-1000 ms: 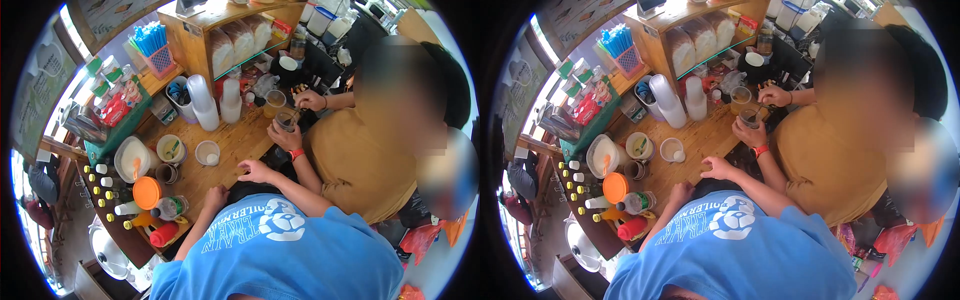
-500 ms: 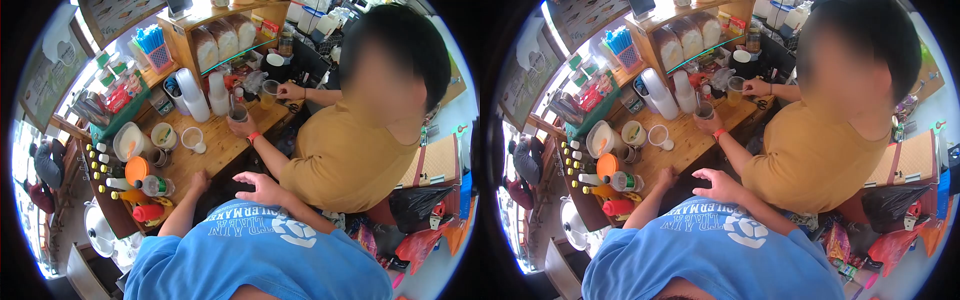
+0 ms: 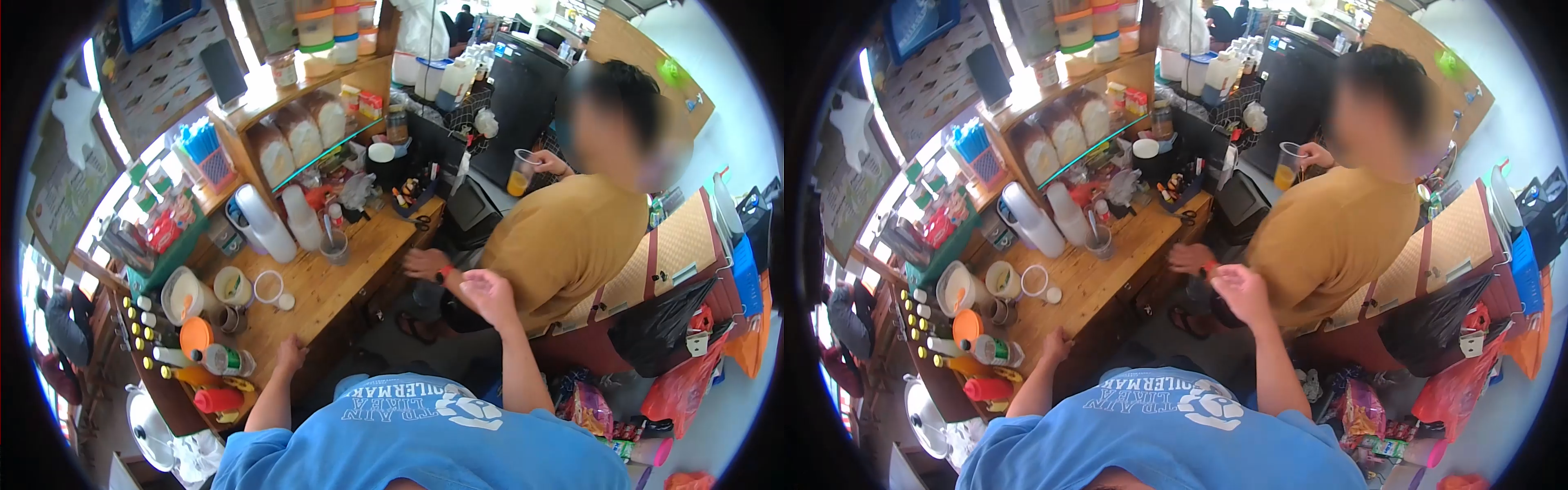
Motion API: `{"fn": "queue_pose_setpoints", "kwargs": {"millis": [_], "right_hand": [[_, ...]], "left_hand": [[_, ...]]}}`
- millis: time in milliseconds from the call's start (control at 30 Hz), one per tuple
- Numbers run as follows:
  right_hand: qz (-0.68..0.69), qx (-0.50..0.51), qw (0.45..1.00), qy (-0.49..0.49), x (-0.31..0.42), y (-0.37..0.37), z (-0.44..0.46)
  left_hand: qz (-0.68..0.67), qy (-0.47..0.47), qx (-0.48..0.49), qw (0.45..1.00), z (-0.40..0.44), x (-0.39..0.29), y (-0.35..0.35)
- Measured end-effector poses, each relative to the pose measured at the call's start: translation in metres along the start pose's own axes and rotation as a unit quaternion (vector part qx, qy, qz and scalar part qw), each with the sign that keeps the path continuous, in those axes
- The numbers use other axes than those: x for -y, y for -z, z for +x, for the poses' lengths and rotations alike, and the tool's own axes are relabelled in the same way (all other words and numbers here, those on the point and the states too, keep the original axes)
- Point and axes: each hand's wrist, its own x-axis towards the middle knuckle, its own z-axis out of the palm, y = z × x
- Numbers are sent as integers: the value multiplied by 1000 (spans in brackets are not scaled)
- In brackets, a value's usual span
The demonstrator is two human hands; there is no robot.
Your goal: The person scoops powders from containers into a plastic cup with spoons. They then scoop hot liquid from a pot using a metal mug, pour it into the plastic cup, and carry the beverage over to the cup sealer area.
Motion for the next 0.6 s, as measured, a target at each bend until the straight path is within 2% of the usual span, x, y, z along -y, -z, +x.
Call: {"fn": "queue_pose_setpoints", "kwargs": {"millis": [33,67,167,267,367,467,500,567,600], "right_hand": [[-21,-50,999,-6,-8,10,13],[60,-89,994,8,-23,16,31],[132,-110,985,-33,-18,28,71],[134,-90,986,-43,-1,23,115],[202,-29,978,-52,23,14,172],[224,-13,974,2,51,17,247],[243,-20,970,20,66,21,268],[272,-28,961,38,92,32,307],[280,-22,958,60,101,40,326]], "left_hand": [[6,-6,-2,1000,2,0,2],[11,-9,18,1000,4,0,4],[36,-27,60,997,23,20,-10],[31,-30,67,997,19,10,2],[42,-26,79,996,13,-11,18],[-172,37,80,981,47,81,-52],[-166,36,75,983,50,71,-42],[2,50,98,994,44,48,-31],[10,51,94,994,46,38,-24]]}}
